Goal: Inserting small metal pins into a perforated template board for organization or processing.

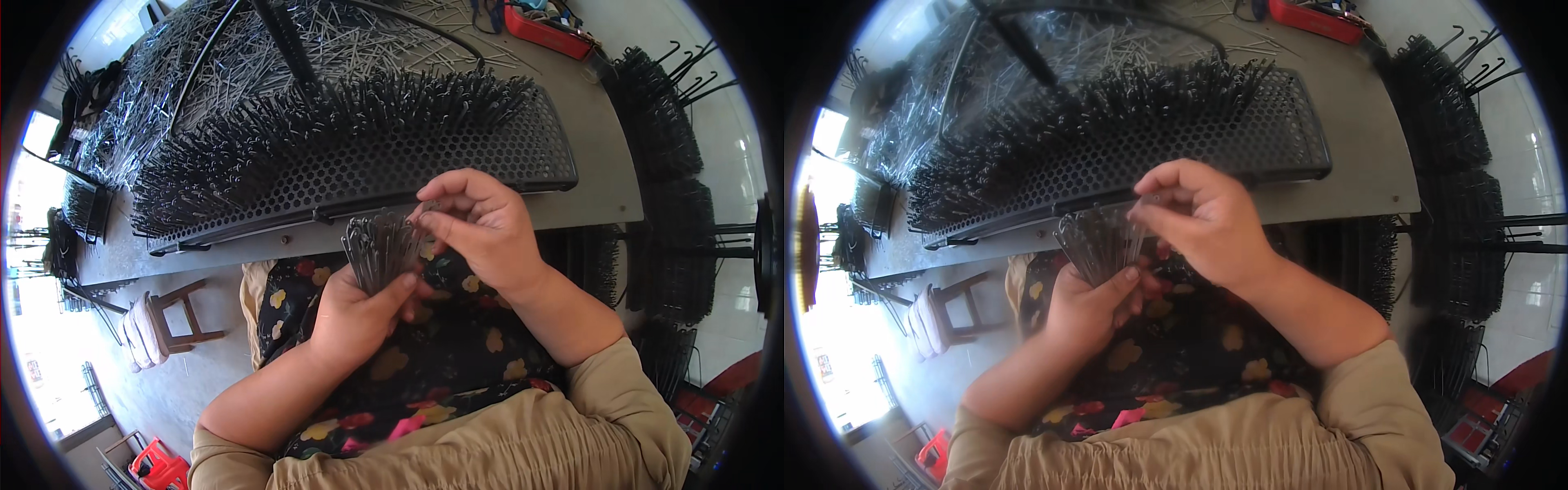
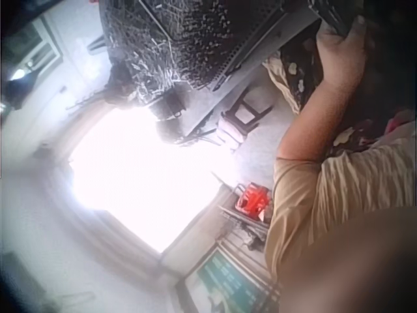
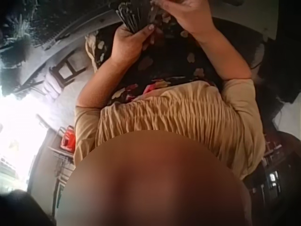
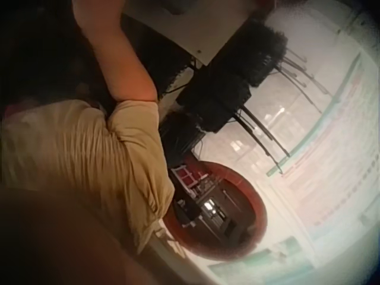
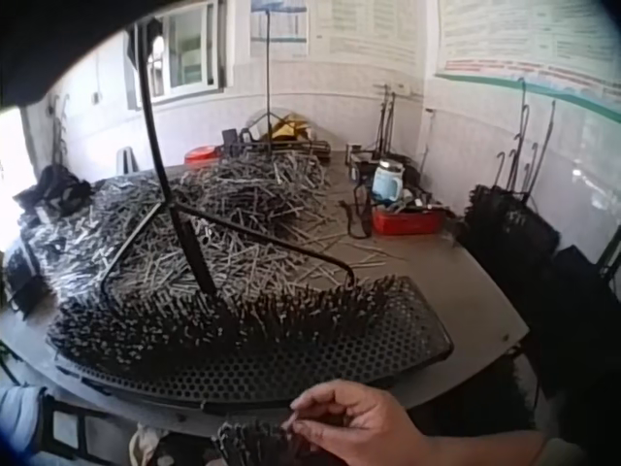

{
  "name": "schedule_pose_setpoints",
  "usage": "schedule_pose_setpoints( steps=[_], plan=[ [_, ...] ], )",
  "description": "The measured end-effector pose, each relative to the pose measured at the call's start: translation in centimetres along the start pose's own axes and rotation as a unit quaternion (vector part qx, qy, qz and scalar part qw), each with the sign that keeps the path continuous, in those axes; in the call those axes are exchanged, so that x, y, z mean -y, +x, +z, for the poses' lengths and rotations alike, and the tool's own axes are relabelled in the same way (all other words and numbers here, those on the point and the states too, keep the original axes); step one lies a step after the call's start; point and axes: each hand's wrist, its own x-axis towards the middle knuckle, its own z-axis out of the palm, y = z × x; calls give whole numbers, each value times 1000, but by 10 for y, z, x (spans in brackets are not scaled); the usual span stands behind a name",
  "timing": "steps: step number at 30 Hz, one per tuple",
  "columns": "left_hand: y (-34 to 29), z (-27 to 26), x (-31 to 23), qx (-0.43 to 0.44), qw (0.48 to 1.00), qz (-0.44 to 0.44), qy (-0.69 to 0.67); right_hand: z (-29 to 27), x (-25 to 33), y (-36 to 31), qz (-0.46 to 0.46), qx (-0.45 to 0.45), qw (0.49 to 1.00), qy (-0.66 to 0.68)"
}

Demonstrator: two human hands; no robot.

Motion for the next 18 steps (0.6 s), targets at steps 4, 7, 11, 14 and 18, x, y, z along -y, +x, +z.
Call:
schedule_pose_setpoints(
  steps=[4, 7, 11, 14, 18],
  plan=[
    [2, 1, 1, -15, 1000, -17, 18, 0, -2, -1, 11, 18, 1000, -15],
    [2, 0, -1, -18, 1000, 6, -6, -5, -3, 1, 20, 17, 999, 47],
    [3, -1, 1, 2, 996, -2, -90, -6, 1, 1, 43, 20, 996, 76],
    [3, 0, 2, -18, 997, 8, -72, -3, -3, 1, 46, 22, 998, 43],
    [4, 1, 3, -50, 997, 12, -60, 0, -6, -1, 3, -9, 1000, -20]
  ],
)
